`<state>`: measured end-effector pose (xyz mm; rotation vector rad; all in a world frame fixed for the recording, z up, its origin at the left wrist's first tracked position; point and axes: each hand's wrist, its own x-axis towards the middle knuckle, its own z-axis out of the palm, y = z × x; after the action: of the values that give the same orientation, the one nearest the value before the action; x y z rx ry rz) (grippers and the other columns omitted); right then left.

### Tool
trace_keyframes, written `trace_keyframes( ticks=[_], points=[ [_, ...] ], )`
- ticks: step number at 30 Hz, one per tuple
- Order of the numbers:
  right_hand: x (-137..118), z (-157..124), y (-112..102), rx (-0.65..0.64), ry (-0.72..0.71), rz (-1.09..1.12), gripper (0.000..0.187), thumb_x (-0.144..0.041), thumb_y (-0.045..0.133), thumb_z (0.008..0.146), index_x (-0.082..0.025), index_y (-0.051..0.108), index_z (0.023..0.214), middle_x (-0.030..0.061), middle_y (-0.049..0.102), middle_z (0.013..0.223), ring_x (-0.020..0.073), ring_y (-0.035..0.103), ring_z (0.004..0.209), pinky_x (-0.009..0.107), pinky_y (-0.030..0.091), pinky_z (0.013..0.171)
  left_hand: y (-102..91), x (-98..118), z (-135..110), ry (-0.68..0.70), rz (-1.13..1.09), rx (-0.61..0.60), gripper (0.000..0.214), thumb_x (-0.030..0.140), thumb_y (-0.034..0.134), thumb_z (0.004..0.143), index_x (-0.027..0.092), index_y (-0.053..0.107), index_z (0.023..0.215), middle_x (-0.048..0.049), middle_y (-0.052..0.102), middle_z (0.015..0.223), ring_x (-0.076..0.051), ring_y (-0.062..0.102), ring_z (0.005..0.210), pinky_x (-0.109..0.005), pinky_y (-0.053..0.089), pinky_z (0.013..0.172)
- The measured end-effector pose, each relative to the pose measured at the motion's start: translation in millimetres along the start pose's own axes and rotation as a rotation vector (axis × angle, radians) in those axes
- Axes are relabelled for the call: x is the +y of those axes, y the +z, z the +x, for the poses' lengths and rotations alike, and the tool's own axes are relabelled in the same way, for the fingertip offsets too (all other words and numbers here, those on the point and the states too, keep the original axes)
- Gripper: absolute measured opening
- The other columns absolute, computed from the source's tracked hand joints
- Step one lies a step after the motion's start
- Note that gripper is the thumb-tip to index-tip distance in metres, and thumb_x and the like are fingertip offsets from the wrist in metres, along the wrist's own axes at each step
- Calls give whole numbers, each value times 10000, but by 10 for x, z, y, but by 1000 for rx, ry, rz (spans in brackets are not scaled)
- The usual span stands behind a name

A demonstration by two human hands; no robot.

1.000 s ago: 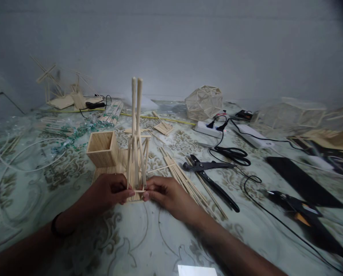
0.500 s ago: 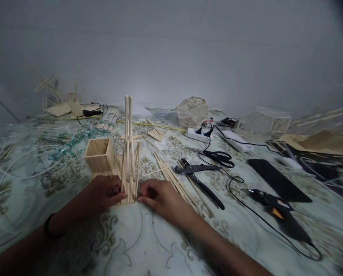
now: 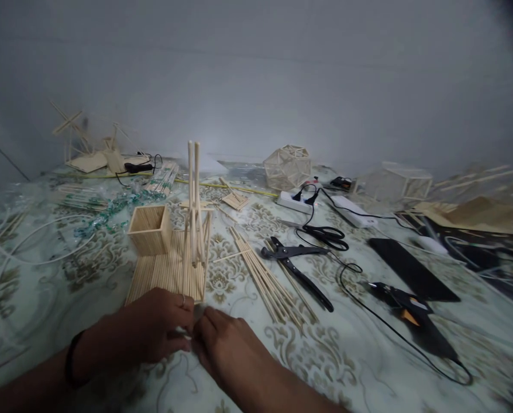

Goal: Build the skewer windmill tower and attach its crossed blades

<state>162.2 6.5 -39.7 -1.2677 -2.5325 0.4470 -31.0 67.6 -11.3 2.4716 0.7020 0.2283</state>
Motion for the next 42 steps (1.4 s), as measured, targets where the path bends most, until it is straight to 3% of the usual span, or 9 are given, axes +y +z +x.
trace_keyframes(
  ticks=[5, 10, 13, 16, 22, 29, 34, 37, 42],
  points=[
    [216, -124, -461, 31, 82, 214, 151, -254, 543, 1016, -177, 671, 988, 75, 719, 954, 188, 701, 810, 292, 563, 737, 38, 18, 68, -4, 7, 83, 218, 210, 571, 969, 207, 754, 850, -31, 767, 816, -183, 702, 757, -270, 461, 702],
    [1323, -529, -993, 255, 341, -159, 543, -531, 625, 927, -161, 598, 1324, 223, 626, 1356, 372, 597, 1267, 545, 487, 1062, -18, 111, 66, -57, -140, 235, 241, 261, 535, 1013, 192, 762, 971, -30, 784, 797, -147, 695, 696, -247, 465, 690],
    [2026, -780, -1127, 132, 532, -320, 852, -620, 705, 796, -116, 519, 1457, 278, 542, 1467, 462, 514, 1364, 626, 439, 1103, -50, 172, 55, -113, -179, 221, 280, 273, 496, 1021, 177, 742, 929, -8, 711, 683, -121, 626, 608, -232, 438, 637],
    [2317, -885, -1110, -8, 532, -274, 847, -640, 641, 829, -134, 503, 1494, 244, 561, 1466, 403, 560, 1343, 536, 476, 1106, -76, 240, 55, -184, -274, 189, 293, 306, 488, 1016, 168, 704, 874, -2, 690, 677, -108, 592, 573, -222, 419, 599],
    [2097, -750, -978, -7, 489, -329, 815, -512, 658, 804, -74, 514, 1477, 262, 563, 1425, 401, 563, 1318, 520, 468, 1101, -70, 282, 75, -273, -488, 145, 305, 337, 480, 1003, 169, 663, 825, -17, 706, 710, -112, 612, 562, -214, 430, 557],
    [1965, -604, -958, -7, 469, -405, 657, -284, 598, 809, -110, 550, 1440, 207, 609, 1290, 378, 585, 1184, 509, 479, 1044, 37, 222, 82, -98, -218, 242, 180, 238, 590, 960, 188, 757, 914, -25, 773, 848, -147, 679, 762, -263, 485, 766],
    [1907, -671, -995, 270, 466, -429, 423, -253, 534, 851, -153, 601, 1257, 190, 616, 1147, 359, 605, 1085, 479, 527, 935, 33, 211, 89, -51, -281, 319, 189, 232, 603, 974, 181, 775, 913, -44, 785, 884, -160, 703, 841, -265, 507, 798],
    [1578, -738, -953, 466, 400, -381, 351, -269, 501, 901, -208, 535, 1245, 177, 602, 1170, 323, 639, 1022, 447, 545, 879, 16, 222, 64, -55, -359, 339, 179, 241, 618, 977, 187, 783, 932, -30, 790, 848, -139, 703, 772, -242, 509, 749],
    [778, -734, -680, 491, 128, -301, 498, -134, 549, 752, -232, 497, 1237, 142, 596, 1169, 294, 633, 1015, 403, 558, 816, -2, 253, 10, 51, -464, 296, 171, 243, 627, 989, 192, 789, 972, -1, 790, 782, -106, 692, 665, -221, 505, 726]
  ],
)
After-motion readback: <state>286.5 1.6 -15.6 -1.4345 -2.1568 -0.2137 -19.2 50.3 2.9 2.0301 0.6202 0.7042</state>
